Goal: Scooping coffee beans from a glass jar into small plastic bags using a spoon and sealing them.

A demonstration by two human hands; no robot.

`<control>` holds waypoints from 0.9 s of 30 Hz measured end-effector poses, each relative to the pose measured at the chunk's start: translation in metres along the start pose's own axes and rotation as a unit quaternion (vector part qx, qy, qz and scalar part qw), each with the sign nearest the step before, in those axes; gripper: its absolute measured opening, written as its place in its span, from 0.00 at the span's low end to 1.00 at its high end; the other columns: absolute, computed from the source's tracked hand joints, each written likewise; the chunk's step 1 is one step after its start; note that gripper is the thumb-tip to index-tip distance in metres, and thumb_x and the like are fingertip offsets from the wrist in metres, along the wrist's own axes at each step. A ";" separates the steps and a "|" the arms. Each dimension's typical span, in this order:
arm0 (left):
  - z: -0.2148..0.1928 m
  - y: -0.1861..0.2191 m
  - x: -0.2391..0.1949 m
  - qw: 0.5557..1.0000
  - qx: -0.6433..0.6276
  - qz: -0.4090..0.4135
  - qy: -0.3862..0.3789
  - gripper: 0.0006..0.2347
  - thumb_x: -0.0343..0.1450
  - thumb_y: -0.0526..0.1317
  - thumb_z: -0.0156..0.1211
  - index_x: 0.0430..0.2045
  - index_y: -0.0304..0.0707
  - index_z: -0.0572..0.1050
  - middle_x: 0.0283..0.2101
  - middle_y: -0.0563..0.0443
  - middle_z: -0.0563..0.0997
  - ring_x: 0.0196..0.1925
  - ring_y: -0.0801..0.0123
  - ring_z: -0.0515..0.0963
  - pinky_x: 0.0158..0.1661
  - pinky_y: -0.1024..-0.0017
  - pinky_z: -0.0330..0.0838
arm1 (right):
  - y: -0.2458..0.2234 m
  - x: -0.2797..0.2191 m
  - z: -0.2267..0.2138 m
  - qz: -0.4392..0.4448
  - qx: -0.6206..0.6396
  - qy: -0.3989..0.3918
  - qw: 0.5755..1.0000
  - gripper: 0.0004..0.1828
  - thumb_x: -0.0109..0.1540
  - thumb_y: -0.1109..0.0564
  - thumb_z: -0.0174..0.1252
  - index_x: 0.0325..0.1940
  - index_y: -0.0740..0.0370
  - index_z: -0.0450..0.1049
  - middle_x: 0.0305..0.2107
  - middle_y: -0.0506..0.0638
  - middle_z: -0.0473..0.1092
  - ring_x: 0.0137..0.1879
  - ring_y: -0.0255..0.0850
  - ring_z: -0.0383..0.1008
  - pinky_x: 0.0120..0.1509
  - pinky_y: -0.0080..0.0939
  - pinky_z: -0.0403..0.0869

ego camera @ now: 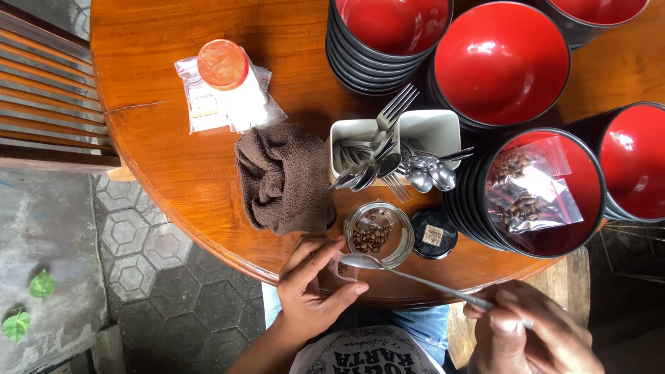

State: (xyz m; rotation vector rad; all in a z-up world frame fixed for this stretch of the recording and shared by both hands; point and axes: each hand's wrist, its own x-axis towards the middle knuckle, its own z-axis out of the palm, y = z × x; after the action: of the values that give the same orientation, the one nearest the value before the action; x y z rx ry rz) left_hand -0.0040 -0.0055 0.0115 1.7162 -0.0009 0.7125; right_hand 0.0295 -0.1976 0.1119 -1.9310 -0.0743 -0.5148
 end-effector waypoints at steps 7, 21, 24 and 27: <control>-0.003 0.001 -0.006 0.999 -0.029 -0.030 -0.001 0.22 0.68 0.42 0.71 0.54 0.32 0.75 0.45 0.45 0.79 0.42 0.67 0.83 0.45 0.72 0.83 | 0.021 -0.001 0.000 -0.041 -0.022 0.062 0.997 0.17 0.69 0.53 0.56 0.44 0.74 0.71 0.33 0.66 0.71 0.32 0.45 0.74 0.41 0.35 0.72; -0.006 -0.004 -0.026 0.782 -0.557 -0.260 0.102 0.27 0.78 0.48 0.50 0.61 0.16 0.64 0.41 0.34 0.79 0.45 0.49 0.81 0.50 0.63 0.76 | 0.033 0.013 0.017 -0.238 -0.014 -0.179 0.954 0.16 0.59 0.60 0.68 0.48 0.72 0.77 0.41 0.61 0.77 0.38 0.41 0.80 0.49 0.36 0.80; -0.004 0.008 -0.035 0.820 -0.513 -0.233 0.099 0.23 0.79 0.46 0.47 0.58 0.17 0.68 0.39 0.33 0.80 0.42 0.49 0.82 0.46 0.63 0.76 | 0.038 -0.005 0.011 -0.249 0.012 -0.143 0.958 0.18 0.59 0.60 0.68 0.49 0.74 0.75 0.36 0.61 0.73 0.36 0.42 0.76 0.37 0.33 0.79; -0.002 0.021 -0.049 0.853 -0.466 -0.222 0.082 0.15 0.79 0.45 0.48 0.46 0.27 0.72 0.35 0.35 0.80 0.38 0.53 0.82 0.38 0.65 0.75 | 0.049 -0.027 0.006 -0.292 0.036 -0.079 0.952 0.09 0.60 0.66 0.64 0.41 0.73 0.74 0.35 0.62 0.73 0.33 0.43 0.73 0.40 0.39 0.76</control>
State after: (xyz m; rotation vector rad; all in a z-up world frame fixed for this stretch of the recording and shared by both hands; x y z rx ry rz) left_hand -0.0529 -0.0276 0.0079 0.6709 0.1424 0.3885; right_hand 0.0205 -0.2079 0.0568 -1.8617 -0.7758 -0.7302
